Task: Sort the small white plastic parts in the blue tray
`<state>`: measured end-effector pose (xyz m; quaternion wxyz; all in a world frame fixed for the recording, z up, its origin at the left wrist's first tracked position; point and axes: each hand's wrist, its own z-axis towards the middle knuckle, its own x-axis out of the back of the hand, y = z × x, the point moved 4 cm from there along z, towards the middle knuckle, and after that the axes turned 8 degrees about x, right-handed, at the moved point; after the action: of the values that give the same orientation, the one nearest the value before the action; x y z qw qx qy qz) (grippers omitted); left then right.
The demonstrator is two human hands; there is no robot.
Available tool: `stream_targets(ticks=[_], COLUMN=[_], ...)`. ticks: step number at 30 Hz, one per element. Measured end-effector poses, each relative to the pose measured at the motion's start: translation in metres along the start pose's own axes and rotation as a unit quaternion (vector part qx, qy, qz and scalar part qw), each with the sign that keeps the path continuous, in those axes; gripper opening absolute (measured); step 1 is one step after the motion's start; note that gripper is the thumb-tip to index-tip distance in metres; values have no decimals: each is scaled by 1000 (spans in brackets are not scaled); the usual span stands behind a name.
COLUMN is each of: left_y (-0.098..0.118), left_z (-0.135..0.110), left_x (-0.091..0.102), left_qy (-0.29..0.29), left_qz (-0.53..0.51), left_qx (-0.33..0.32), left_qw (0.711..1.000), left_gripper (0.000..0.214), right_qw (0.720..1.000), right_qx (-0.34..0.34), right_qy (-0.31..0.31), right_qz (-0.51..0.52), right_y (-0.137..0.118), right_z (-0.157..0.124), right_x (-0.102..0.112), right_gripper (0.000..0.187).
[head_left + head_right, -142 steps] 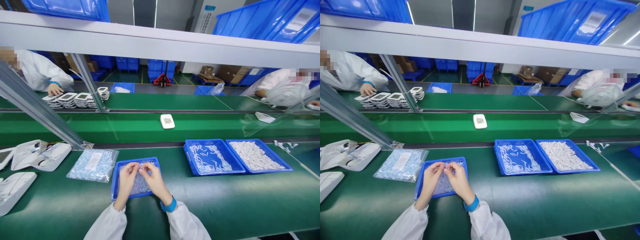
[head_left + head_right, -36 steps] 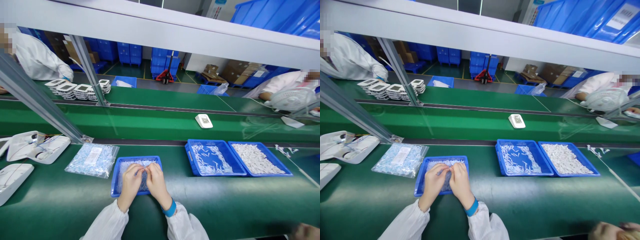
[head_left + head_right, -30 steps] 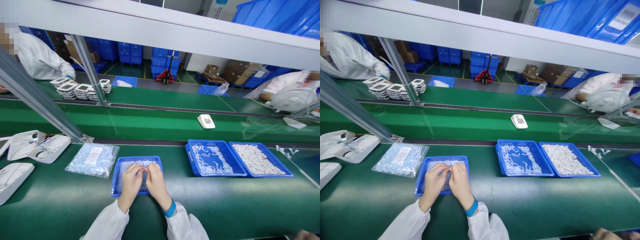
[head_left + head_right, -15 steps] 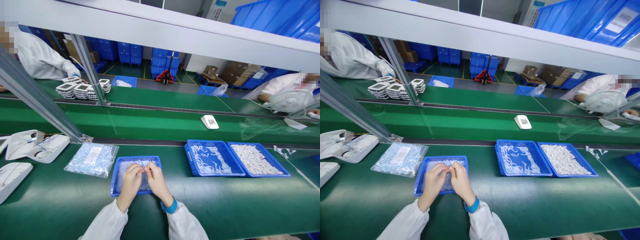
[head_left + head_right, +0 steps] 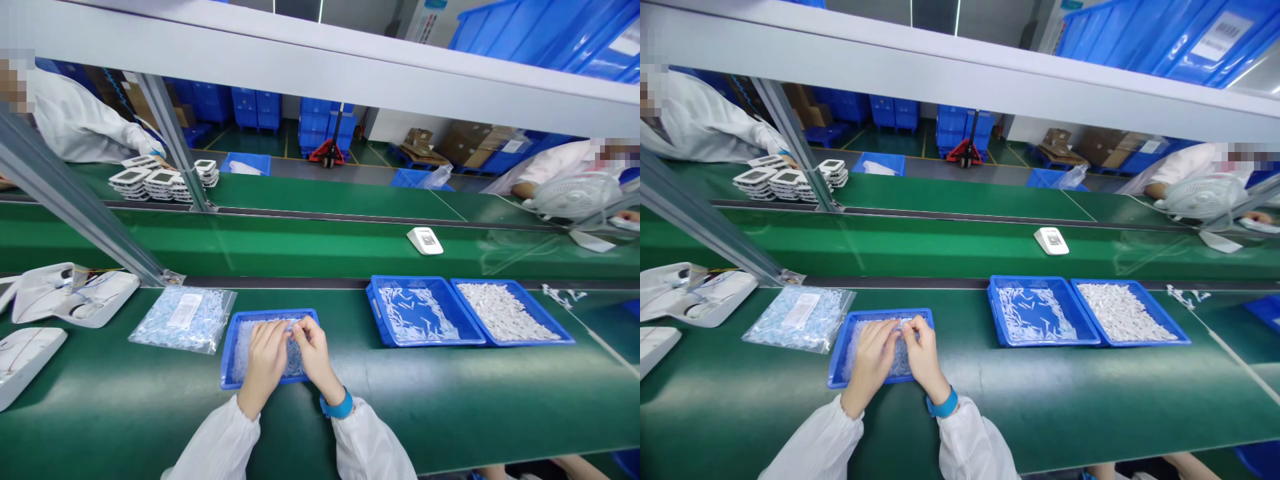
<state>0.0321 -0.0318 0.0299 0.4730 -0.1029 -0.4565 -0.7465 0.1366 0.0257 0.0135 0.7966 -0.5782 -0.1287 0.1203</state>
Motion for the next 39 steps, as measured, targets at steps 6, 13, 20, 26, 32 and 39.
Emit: stream_targets(ticks=[6, 13, 20, 26, 32, 39], left_y=[-1, 0, 3, 4, 3, 4], left_z=[-1, 3, 1, 0, -2, -1], left_x=[-2, -2, 5, 7, 4, 1], left_qy=[-27, -42, 15, 25, 12, -18], left_qz=[54, 41, 44, 27, 32, 45], left_qx=[9, 10, 0, -13, -23, -32], left_qw=[998, 998, 999, 999, 999, 998], left_gripper=[24, 19, 18, 21, 22, 23], right_qw=[1000, 999, 989, 989, 989, 986], right_qx=[-5, -2, 1, 12, 6, -3], right_qy=[13, -33, -105, -100, -104, -130], right_qz=[8, -33, -107, -107, -100, -108], right_y=[3, -7, -12, -10, -9, -13], right_z=[-1, -1, -4, -4, -4, -2], right_x=[1, 0, -5, -4, -5, 0], right_gripper=[25, 22, 32, 37, 37, 36])
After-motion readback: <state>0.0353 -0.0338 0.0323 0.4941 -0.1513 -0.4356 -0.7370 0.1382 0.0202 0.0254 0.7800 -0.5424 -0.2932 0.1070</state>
